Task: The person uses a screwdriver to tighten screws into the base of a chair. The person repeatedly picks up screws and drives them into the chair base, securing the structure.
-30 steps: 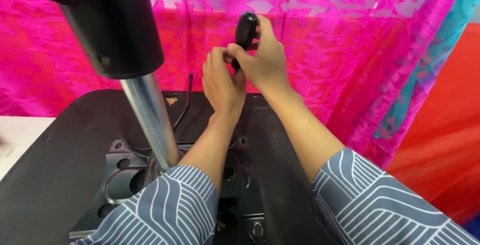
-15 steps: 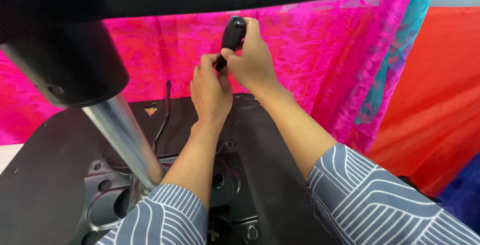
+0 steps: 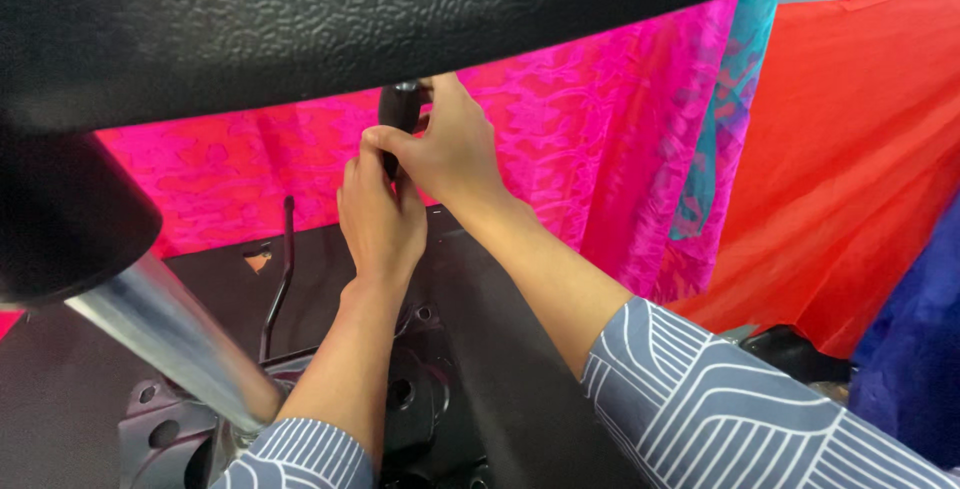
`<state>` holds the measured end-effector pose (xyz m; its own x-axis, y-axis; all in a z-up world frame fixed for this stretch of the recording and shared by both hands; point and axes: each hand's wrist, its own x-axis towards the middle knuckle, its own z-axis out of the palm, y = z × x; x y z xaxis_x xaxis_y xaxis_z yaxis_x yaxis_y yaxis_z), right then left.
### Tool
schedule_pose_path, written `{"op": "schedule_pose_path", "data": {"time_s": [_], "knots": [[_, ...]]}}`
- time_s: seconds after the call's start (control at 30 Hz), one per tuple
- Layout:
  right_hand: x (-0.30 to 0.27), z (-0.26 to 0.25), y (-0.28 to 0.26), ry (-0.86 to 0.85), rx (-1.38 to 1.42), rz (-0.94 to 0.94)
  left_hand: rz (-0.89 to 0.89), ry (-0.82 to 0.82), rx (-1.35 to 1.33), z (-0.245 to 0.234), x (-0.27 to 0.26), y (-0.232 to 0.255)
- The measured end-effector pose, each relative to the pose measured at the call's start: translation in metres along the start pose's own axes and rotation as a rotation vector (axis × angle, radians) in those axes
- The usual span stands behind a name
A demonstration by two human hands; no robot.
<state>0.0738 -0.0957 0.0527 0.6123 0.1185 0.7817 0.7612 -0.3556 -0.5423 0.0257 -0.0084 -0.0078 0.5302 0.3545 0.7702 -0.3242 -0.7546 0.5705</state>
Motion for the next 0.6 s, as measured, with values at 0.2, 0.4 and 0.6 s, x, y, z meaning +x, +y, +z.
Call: {"op": "schedule_pose_path", "data": {"time_s": [0.2,0.4,0.6], "knots": [[-0.001,0.000,0.000,-0.097,0.135,-0.005,0.034,0.047,-0.183,-0.005,-0.001,-0.005],[-0.001,0.001,-0.013,-0.205,0.267,-0.125,-0.174,-0.014,-0.063,-0.015,0.003,0.002],[0.002,0.013,-0.028,-0.338,0.274,-0.026,0.058,0.183,-0.073,-0.023,0.011,0.003]]}}
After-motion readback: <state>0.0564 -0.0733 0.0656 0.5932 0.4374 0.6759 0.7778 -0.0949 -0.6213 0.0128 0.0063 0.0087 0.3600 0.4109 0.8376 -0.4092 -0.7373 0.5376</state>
